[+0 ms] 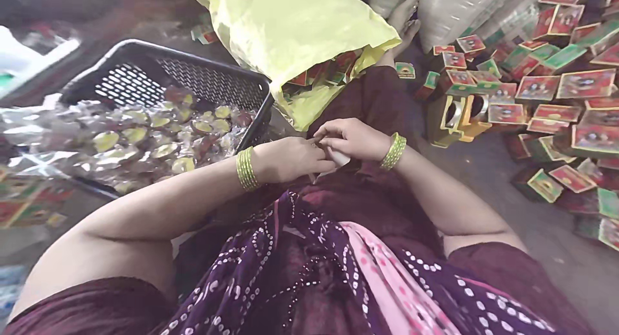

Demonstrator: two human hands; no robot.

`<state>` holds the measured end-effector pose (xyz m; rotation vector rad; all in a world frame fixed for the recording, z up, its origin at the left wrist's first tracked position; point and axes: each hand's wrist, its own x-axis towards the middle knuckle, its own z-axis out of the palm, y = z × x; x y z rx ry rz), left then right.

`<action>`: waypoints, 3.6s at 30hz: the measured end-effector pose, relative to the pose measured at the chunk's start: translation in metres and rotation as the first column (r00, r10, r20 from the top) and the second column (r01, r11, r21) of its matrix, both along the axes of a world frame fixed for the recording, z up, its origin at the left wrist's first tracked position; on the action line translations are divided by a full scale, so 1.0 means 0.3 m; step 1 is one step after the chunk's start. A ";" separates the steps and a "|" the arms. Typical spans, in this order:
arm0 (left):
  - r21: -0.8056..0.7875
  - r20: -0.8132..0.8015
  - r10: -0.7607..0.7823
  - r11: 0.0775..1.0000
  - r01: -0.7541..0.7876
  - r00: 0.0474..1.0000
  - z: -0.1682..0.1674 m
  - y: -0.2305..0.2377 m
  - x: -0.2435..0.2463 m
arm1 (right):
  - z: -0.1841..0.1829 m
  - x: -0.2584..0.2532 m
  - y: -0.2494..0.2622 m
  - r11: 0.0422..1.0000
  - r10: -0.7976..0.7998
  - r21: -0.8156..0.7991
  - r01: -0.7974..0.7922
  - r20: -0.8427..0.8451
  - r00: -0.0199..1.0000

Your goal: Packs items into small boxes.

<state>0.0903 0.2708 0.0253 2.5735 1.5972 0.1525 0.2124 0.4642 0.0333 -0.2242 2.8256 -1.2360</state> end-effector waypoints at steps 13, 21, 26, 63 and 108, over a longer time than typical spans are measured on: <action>-0.040 0.560 0.440 0.861 -0.507 0.702 0.016 -0.064 -0.032 | -0.047 0.235 -0.017 0.891 -0.378 -0.277 0.359 -0.016 0.926; -0.327 0.913 0.353 0.933 -0.153 0.206 -0.228 0.126 0.215 | 0.026 0.468 0.080 0.769 -0.515 -0.470 0.433 -0.054 0.855; -0.351 0.925 0.359 0.933 -0.079 0.127 -0.268 0.258 0.317 | -0.081 0.799 0.379 0.412 -0.897 -0.051 0.910 0.151 0.415; -0.185 0.917 0.313 0.883 -0.431 0.248 -0.421 0.300 0.288 | -0.108 0.359 -0.104 0.705 -0.462 0.332 0.627 -0.455 0.761; -0.222 0.964 0.245 0.953 -0.205 0.099 -0.390 0.267 0.292 | -0.153 0.453 0.061 0.882 -0.471 -0.167 0.440 -0.301 0.829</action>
